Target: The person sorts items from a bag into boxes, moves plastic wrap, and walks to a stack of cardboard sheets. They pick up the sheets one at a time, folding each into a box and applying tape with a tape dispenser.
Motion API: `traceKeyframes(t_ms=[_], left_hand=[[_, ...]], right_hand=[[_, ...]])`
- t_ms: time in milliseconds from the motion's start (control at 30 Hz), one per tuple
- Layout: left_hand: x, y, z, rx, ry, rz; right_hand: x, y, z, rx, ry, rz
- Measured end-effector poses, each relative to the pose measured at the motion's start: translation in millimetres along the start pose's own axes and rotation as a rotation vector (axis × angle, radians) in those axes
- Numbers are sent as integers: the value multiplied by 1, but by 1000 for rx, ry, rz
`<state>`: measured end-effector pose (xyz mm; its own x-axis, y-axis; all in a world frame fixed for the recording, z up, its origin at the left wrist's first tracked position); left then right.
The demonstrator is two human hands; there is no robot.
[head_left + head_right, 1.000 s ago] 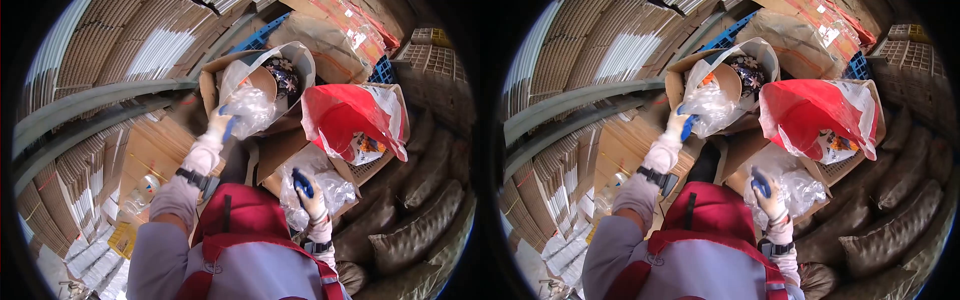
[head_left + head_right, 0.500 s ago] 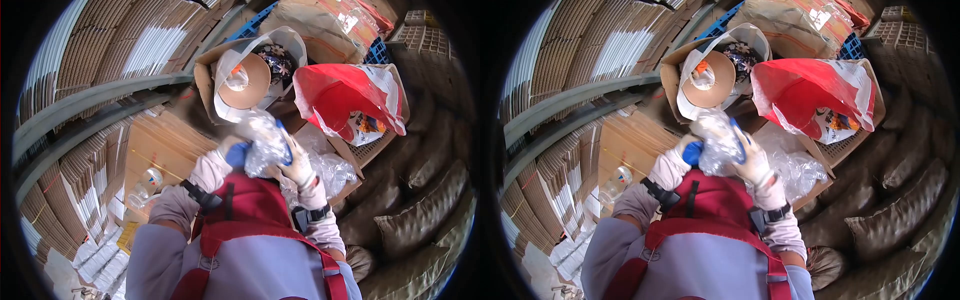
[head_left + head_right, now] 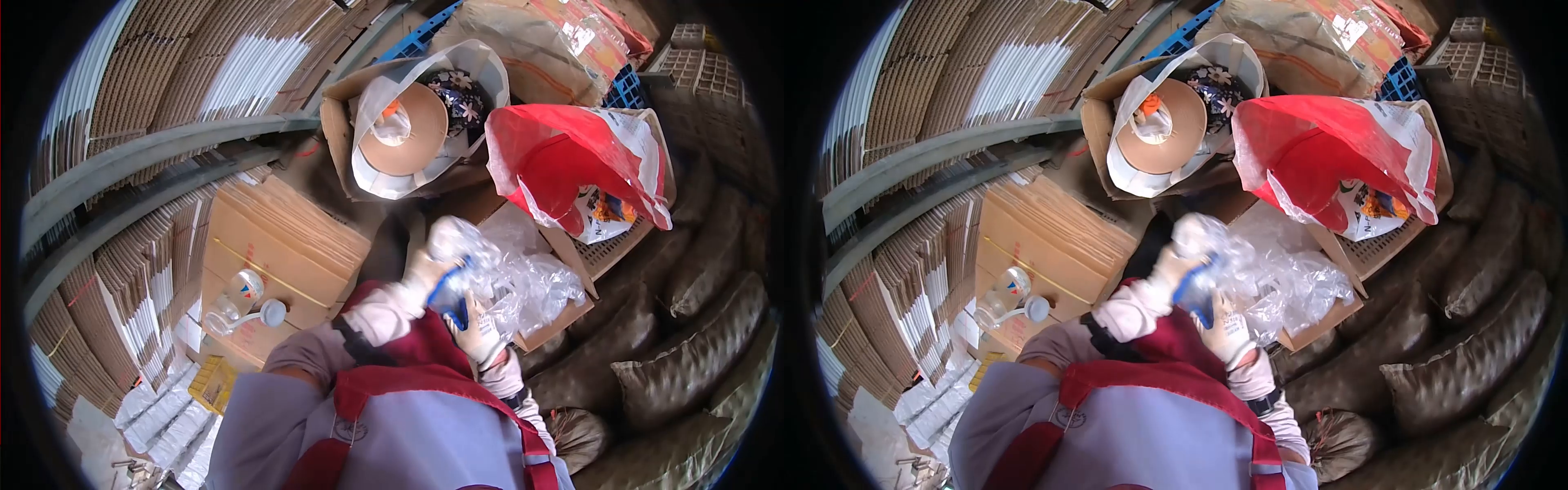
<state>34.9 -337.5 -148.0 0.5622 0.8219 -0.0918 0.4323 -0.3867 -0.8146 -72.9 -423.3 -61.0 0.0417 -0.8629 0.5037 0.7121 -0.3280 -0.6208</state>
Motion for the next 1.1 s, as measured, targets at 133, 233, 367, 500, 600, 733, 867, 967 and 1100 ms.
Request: traceKeyframes(t_ms=[133,233,367,500,600,733,867,967,1100], left_hand=[[127,16,-64,-427,101,-248],[150,22,-136,-602,1067,-247],[135,65,-146,-482,1625,152],[170,107,-130,-269,2155,210],[194,109,-155,-351,2085,44],[203,92,-177,-238,1909,21],[202,77,-179,-273,1650,64],[172,19,-202,-656,1148,262],[129,-68,-210,-647,976,549]], right_hand=[[28,61,59,-15,960,287],[50,172,80,222,1047,-30],[-9,329,45,-253,1001,-121],[-86,400,-5,-139,-157,314],[-125,390,-53,-484,187,126],[-52,320,20,-155,426,-36],[32,219,79,-165,1078,1],[60,160,87,-170,994,152],[67,62,103,-417,978,428]])
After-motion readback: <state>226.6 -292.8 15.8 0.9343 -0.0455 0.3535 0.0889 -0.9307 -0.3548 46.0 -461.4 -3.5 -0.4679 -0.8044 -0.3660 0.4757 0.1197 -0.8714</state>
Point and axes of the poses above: each hand's wrist, its own y-axis towards the middle knuckle, its own x-axis out of the back of the hand, z = x × y, the point moved 9 cm from there along y, towards the middle knuckle, and after that the axes turned 5 degrees about y, right-handed, at the moved point
